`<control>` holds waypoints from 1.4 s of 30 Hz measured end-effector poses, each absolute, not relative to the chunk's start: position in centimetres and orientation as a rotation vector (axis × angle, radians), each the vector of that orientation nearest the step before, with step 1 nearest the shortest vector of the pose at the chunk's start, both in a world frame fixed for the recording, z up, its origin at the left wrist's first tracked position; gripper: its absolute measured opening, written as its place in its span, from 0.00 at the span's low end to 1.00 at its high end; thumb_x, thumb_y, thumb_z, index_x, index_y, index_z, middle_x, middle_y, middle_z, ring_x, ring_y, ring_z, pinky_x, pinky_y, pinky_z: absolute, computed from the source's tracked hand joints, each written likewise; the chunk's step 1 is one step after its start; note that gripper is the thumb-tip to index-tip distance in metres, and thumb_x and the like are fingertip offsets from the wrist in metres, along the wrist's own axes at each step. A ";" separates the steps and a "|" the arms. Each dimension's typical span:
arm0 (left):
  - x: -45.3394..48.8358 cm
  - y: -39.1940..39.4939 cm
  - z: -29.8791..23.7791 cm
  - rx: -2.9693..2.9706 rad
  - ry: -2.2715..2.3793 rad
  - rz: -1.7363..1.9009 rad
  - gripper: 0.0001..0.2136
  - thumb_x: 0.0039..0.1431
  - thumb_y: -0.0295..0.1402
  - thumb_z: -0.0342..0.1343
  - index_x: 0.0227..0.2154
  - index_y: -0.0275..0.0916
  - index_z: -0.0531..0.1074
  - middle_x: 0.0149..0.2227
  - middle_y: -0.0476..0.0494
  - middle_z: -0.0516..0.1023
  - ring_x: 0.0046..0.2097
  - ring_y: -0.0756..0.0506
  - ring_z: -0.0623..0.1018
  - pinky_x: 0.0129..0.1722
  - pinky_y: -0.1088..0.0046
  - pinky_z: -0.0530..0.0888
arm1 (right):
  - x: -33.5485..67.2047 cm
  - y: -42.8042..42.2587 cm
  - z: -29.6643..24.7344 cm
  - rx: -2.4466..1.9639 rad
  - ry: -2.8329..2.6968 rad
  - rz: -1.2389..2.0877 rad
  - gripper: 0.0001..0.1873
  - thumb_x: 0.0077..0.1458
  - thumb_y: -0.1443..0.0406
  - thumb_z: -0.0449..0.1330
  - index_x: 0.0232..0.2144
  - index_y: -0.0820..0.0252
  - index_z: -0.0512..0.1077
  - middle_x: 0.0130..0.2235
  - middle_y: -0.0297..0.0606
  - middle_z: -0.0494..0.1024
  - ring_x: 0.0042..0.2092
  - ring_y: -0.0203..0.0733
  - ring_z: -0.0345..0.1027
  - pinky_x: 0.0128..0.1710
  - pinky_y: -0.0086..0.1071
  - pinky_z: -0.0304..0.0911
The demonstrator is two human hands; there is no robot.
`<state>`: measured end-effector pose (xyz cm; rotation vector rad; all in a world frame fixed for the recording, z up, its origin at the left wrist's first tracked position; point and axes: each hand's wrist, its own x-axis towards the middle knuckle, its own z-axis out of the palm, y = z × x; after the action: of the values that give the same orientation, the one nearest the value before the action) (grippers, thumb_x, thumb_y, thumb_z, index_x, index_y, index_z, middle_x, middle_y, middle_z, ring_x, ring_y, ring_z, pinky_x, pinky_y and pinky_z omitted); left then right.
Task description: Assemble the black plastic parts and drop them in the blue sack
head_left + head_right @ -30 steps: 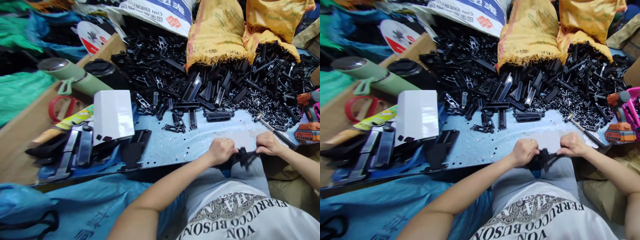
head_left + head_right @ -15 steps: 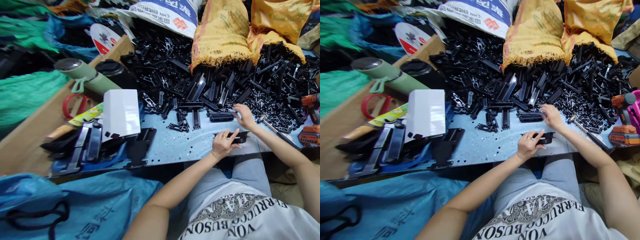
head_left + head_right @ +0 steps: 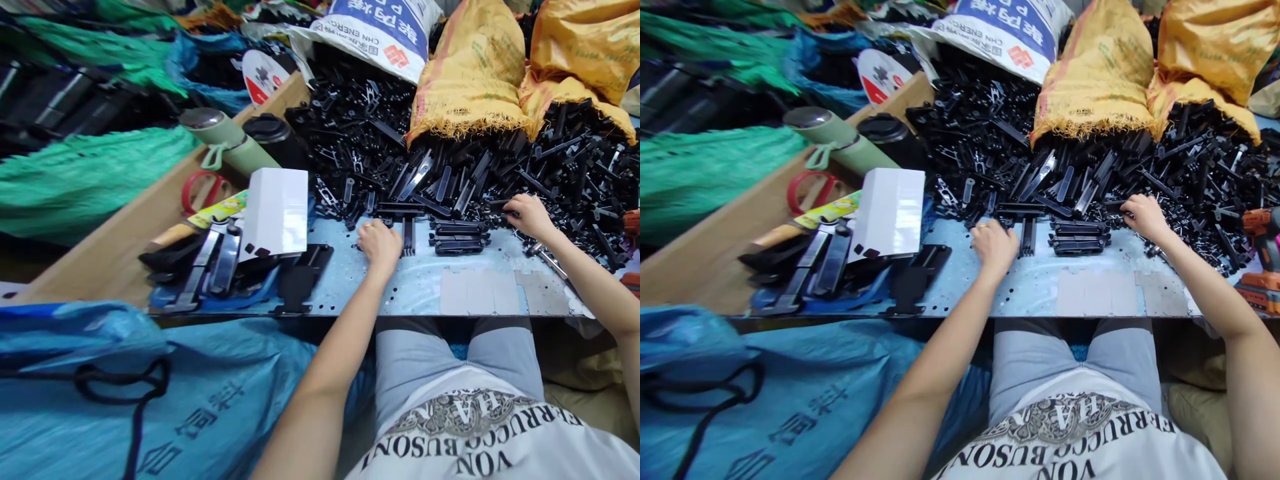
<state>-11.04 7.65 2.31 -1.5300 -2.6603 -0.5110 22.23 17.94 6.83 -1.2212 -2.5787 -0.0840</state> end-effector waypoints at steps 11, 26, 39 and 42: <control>-11.3 6.0 2.2 -1.575 -2.675 -0.379 0.14 0.53 0.32 0.51 0.38 0.27 0.71 0.43 0.25 0.71 0.49 0.31 0.67 0.46 0.52 0.66 | 19.0 10.0 3.0 -1.054 -1.593 1.468 0.29 0.42 0.55 0.67 0.44 0.53 0.61 0.34 0.31 0.72 0.34 0.36 0.69 0.40 0.36 0.66; -0.9 0.5 1.8 -2.704 -2.010 -1.589 0.17 0.64 0.35 0.44 0.53 0.39 0.67 0.41 0.43 0.74 0.32 0.52 0.75 0.38 0.74 0.73 | 19.9 4.0 1.6 -1.195 -2.229 0.966 0.26 0.61 0.53 0.46 0.59 0.51 0.58 0.43 0.43 0.73 0.38 0.41 0.69 0.43 0.41 0.65; -0.7 0.1 3.8 -2.483 -1.809 -1.663 0.17 0.64 0.34 0.46 0.52 0.36 0.68 0.36 0.43 0.72 0.38 0.50 0.74 0.40 0.74 0.72 | 18.5 3.5 2.7 -1.025 -1.924 1.262 0.31 0.58 0.53 0.52 0.62 0.52 0.56 0.37 0.37 0.73 0.23 0.30 0.61 0.27 0.30 0.66; -0.6 0.3 4.1 -2.484 -1.761 -1.658 0.17 0.64 0.34 0.45 0.53 0.38 0.68 0.37 0.43 0.72 0.38 0.50 0.73 0.40 0.74 0.72 | 18.7 3.4 3.0 -1.043 -1.966 1.122 0.30 0.58 0.53 0.53 0.61 0.51 0.57 0.45 0.41 0.72 0.29 0.34 0.66 0.31 0.33 0.68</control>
<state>-0.58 0.35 4.13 -2.4844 -1.7612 -1.6582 18.74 3.38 3.01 -1.0432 -1.9657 1.1224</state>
